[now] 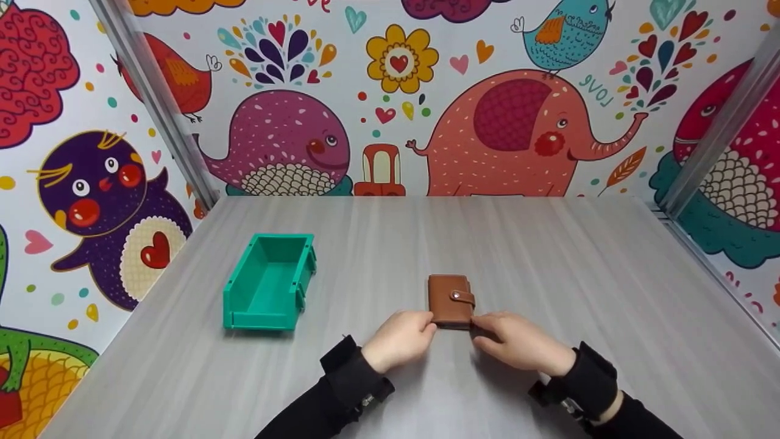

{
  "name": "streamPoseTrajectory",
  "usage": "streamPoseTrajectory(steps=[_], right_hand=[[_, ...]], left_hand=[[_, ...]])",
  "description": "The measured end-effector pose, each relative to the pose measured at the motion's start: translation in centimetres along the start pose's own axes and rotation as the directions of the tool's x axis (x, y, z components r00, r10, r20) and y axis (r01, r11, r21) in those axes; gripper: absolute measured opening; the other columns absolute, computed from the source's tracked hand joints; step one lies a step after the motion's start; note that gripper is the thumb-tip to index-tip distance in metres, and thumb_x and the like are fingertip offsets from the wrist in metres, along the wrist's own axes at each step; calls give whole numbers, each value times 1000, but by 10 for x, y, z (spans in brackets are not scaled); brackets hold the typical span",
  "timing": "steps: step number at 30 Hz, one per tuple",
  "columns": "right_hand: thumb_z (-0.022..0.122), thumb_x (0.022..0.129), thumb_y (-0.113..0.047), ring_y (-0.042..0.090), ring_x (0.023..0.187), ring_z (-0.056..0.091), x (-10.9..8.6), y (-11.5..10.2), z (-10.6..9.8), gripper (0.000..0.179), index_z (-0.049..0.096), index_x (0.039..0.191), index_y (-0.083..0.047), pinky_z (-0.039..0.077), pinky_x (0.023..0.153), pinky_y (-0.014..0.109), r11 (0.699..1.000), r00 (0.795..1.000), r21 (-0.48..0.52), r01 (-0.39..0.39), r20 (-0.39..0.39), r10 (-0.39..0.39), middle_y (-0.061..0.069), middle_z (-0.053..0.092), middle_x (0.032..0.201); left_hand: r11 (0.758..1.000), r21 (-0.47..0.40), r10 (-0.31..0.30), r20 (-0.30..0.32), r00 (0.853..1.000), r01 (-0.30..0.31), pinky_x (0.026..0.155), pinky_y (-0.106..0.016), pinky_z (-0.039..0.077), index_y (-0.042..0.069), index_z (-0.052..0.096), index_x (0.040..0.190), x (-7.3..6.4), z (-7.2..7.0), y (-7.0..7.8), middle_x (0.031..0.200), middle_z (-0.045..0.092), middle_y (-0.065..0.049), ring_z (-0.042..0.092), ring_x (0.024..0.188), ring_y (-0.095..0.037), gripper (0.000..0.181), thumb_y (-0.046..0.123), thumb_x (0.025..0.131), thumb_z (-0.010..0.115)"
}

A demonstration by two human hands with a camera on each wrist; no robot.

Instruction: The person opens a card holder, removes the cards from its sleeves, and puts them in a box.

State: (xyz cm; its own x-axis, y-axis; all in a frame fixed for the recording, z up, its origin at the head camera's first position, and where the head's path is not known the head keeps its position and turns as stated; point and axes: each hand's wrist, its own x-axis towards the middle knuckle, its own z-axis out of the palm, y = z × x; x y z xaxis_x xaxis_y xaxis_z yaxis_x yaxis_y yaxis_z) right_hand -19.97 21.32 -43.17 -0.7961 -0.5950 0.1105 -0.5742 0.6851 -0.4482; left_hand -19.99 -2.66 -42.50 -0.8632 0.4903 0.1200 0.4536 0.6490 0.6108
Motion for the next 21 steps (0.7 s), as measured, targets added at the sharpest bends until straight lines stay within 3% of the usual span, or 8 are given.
streamPoseTrajectory(steps=[3, 9, 13, 18, 21], right_hand=[[62, 94, -11, 38, 104, 65, 3, 4, -5, 35, 63, 121, 10, 49, 88, 52, 1000, 998, -20, -24, -61, 23, 22, 68, 113], [69, 88, -9, 18, 75, 66, 20, 10, -9, 16, 73, 101, 1, 54, 69, 39, 989, 977, -116, -91, -202, 66, 7, 71, 87], [74, 84, -9, 13, 66, 59, 38, 11, -5, 1, 73, 84, -7, 50, 61, 35, 970, 961, -202, -134, -267, 77, -1, 67, 77], [80, 81, -10, 17, 60, 59, 58, 10, 1, 14, 69, 72, -12, 48, 56, 36, 952, 947, -287, -108, -322, 10, 0, 62, 68], [82, 81, -14, 19, 62, 60, 65, 10, 2, 14, 70, 72, -12, 50, 57, 37, 950, 949, -301, -88, -316, -12, 0, 62, 68]], left_hand=[[999, 32, -18, -9, 1000, 18, 56, -27, 33, 12, 50, 72, 2, -5, -1, 62, 36, 7, 38, 56, -9, 26, 10, 97, 57], [980, 167, -101, -48, 994, 108, 52, -29, 37, 8, 63, 75, 17, -10, -4, 63, 50, 4, 43, 55, -11, 22, 20, 93, 66], [937, 308, -141, -91, 986, 163, 53, -34, 44, 10, 64, 73, 32, -6, -3, 67, 59, 0, 54, 58, -16, 23, 23, 91, 69], [864, 484, -91, -123, 988, 140, 54, -40, 49, 12, 67, 77, 46, 4, 3, 74, 66, -2, 65, 67, -21, 14, 20, 87, 73], [846, 517, -74, -123, 990, 128, 54, -40, 49, 13, 65, 75, 50, 8, 5, 72, 65, -1, 65, 66, -21, 13, 17, 85, 73]])
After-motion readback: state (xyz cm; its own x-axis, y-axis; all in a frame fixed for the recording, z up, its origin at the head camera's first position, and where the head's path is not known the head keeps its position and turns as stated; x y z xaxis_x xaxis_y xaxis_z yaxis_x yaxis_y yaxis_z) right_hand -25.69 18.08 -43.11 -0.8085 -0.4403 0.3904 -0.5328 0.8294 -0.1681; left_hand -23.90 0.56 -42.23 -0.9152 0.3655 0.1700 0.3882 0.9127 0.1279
